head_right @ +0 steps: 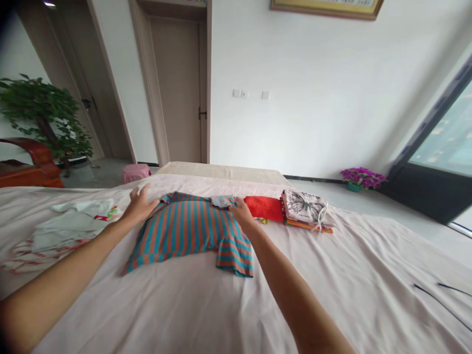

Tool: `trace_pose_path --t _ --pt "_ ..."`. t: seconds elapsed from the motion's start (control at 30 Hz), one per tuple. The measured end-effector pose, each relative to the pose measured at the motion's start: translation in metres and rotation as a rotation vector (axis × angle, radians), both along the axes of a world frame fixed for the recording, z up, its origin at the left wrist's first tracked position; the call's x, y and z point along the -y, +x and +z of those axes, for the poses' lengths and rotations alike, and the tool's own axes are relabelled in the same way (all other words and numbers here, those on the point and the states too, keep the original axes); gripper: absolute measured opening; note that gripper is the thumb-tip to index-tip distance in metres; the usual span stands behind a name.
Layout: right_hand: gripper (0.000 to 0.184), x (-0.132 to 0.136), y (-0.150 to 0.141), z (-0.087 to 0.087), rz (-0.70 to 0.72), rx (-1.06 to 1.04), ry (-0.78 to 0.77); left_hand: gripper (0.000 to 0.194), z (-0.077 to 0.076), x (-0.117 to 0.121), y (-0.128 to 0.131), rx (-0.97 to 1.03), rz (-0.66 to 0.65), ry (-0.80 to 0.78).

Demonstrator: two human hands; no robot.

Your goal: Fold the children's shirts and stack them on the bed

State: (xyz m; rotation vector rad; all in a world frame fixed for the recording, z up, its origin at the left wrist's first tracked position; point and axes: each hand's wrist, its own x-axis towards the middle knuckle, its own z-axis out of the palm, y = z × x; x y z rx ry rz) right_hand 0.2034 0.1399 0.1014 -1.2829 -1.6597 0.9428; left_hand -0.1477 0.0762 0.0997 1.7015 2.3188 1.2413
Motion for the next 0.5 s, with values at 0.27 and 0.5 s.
trace_pose_path --t 0.27,0.5 --pt "0.053 0.043 0.063 -0.056 -0.147 0.749 0.072 0.046 -0.043 0.105 0.009 -0.213 -0.427 -0.226" --pt "0.056 0.044 0.053 -0.043 -0.079 0.714 -0.041 0.040 -0.053 0.133 0.014 -0.424 -0.406 -0.270"
